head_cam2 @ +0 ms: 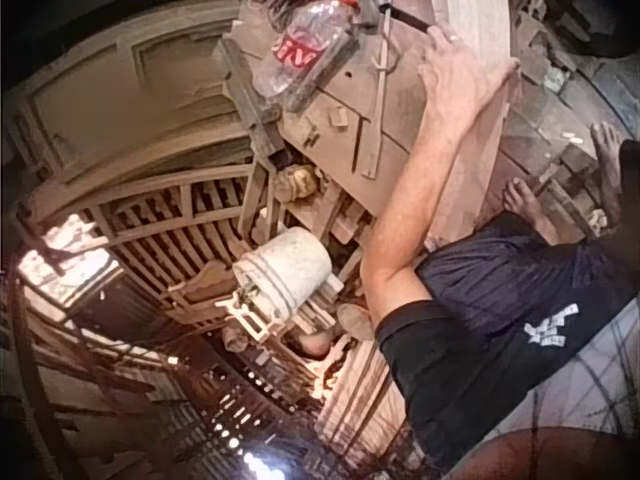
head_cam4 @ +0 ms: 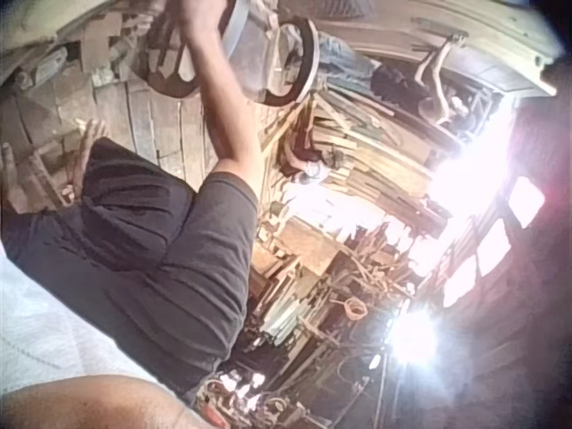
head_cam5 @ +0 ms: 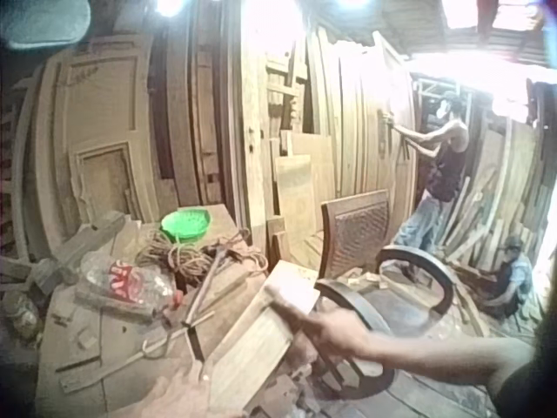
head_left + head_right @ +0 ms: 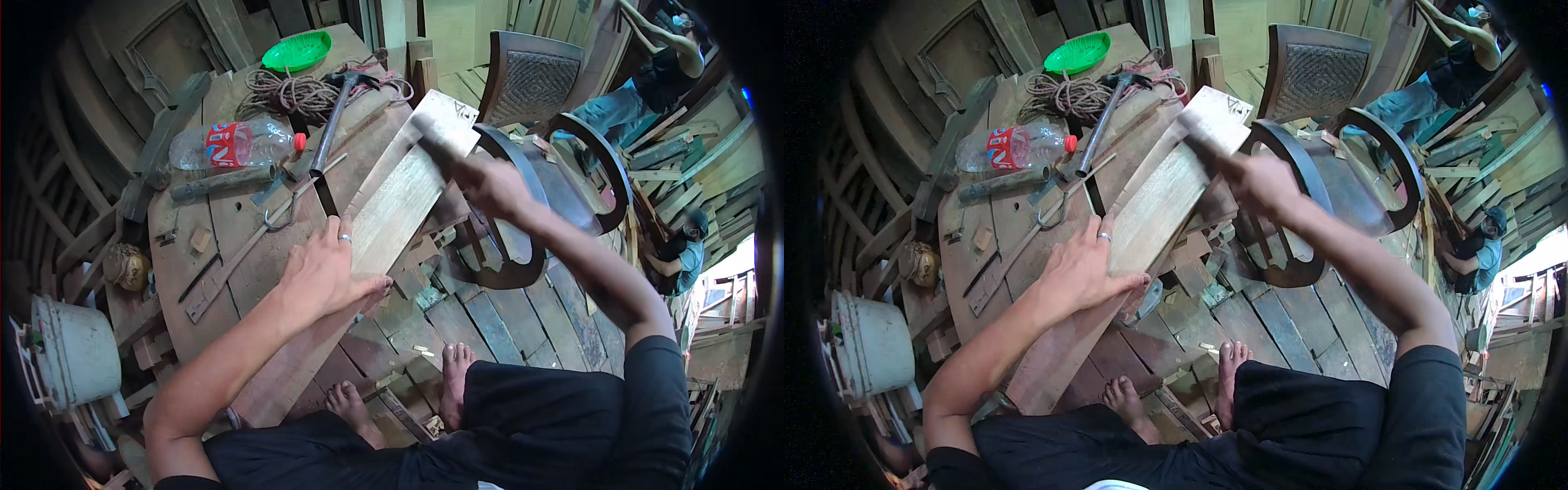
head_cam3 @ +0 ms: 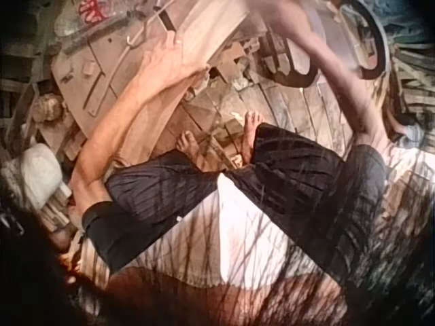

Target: The person uses a chisel and a wooden mallet to carve and shape a piece of wood clamped to a workbench. They repeatedly strike the chisel to remove wood shavings and refine the surface.

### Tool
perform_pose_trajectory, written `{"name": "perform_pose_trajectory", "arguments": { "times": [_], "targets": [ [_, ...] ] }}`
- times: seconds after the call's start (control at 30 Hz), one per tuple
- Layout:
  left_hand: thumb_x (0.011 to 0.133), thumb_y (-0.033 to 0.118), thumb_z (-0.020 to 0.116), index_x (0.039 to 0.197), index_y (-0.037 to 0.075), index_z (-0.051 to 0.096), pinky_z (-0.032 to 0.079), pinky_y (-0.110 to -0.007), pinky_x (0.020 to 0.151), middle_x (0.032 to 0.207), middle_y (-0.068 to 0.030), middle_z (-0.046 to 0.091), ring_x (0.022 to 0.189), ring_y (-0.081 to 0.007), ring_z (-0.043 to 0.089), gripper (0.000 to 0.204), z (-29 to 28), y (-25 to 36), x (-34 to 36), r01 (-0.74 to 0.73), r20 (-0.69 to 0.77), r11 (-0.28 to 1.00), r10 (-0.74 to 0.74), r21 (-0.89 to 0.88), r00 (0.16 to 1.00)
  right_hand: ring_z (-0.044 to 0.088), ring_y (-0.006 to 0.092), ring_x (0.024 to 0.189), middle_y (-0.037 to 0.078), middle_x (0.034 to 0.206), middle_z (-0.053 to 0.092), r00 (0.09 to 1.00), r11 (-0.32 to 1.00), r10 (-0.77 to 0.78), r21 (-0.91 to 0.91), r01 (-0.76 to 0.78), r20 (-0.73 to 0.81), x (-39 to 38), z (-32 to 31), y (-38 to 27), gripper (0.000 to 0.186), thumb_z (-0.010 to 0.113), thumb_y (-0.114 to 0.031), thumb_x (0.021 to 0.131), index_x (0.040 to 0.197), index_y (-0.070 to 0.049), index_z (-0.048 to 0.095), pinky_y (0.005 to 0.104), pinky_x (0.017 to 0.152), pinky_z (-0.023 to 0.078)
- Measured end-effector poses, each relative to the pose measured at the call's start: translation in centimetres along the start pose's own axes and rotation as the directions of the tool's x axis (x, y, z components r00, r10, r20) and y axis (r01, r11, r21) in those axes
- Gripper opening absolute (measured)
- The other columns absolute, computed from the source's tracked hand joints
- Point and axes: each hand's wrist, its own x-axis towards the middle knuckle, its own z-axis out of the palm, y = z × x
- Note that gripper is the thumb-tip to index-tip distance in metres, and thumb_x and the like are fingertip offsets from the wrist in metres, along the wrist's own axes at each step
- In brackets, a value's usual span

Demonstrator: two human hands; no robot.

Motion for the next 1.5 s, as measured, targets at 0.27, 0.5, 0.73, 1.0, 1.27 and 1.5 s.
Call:
{"name": "perform_pose_trajectory", "arguments": {
  "times": [0.27,0.5,0.73,1.0,1.27,1.5],
  "targets": [
    [0.082,0.073,0.070,0.147,-0.013,0.040,0.052,-0.056,0.099,0.137,-0.0289,0.049,0.122,-0.0478,0.059,0.112,-0.1,-0.3,0.0,-0.019,-0.003,1.000,0.019,0.016,1.000,0.072,0.0360,0.076,0.012,0.092,0.075,0.989,0.978,0.140,-0.162,-0.130,0.052,1.6,-2.0,2.8,0.037,0.061,-0.034,0.098,0.135,-0.031,0.063,0.0500,0.064,0.056],
    [0.082,0.073,0.070,0.145,-0.014,0.041,0.053,-0.056,0.096,0.133,-0.0285,0.051,0.118,-0.0476,0.061,0.111,0.3,-1.5,-0.4,0.024,0.024,0.999,-0.025,0.030,0.999,0.067,0.0359,0.060,0.015,0.085,0.071,0.938,0.928,-0.333,0.211,0.308,0.099,-2.9,-0.4,-8.6,0.067,0.061,-0.017,0.095,0.156,-0.036,0.043,0.0479,0.050,0.052],
    [0.081,0.072,0.072,0.144,-0.011,0.042,0.053,-0.056,0.096,0.131,-0.0265,0.051,0.119,-0.0468,0.061,0.109,0.1,-0.6,0.3,-0.005,-0.030,1.000,0.005,0.005,1.000,0.070,0.0392,0.074,0.018,0.084,0.071,0.976,0.976,0.212,-0.065,-0.209,0.043,0.5,-3.6,1.5,0.051,0.067,-0.023,0.090,0.140,-0.029,0.060,0.0497,0.063,0.055],
    [0.080,0.068,0.075,0.136,-0.018,0.047,0.056,-0.056,0.091,0.127,-0.0247,0.054,0.119,-0.0426,0.062,0.106,0.2,-1.0,-0.3,-0.039,-0.060,0.999,0.040,0.021,0.997,0.070,0.0357,0.066,0.012,0.092,0.075,0.987,0.990,-0.138,-0.024,0.140,0.087,-2.4,-1.9,-1.6,0.060,0.068,-0.022,0.091,0.148,-0.036,0.054,0.0464,0.060,0.057],
    [0.080,0.073,0.072,0.143,-0.012,0.043,0.053,-0.058,0.095,0.130,-0.0272,0.053,0.116,-0.0477,0.062,0.109,0.3,-1.3,-0.2,-0.001,-0.018,1.000,0.001,-0.009,1.000,0.068,0.0389,0.064,0.017,0.077,0.069,0.978,0.964,-0.206,0.180,0.197,0.031,-3.2,0.3,-7.5,0.057,0.063,-0.018,0.093,0.147,-0.033,0.055,0.0490,0.058,0.054],
    [0.080,0.072,0.072,0.145,-0.012,0.042,0.052,-0.059,0.095,0.132,-0.0271,0.051,0.118,-0.0474,0.061,0.110,0.4,-0.7,0.0,-0.026,-0.047,0.999,0.025,-0.023,0.999,0.070,0.0410,0.074,0.018,0.084,0.071,0.949,0.948,0.311,0.057,-0.314,0.055,0.9,-3.1,0.2,0.037,0.071,-0.022,0.091,0.127,-0.023,0.068,0.0494,0.064,0.055]
  ]
}}
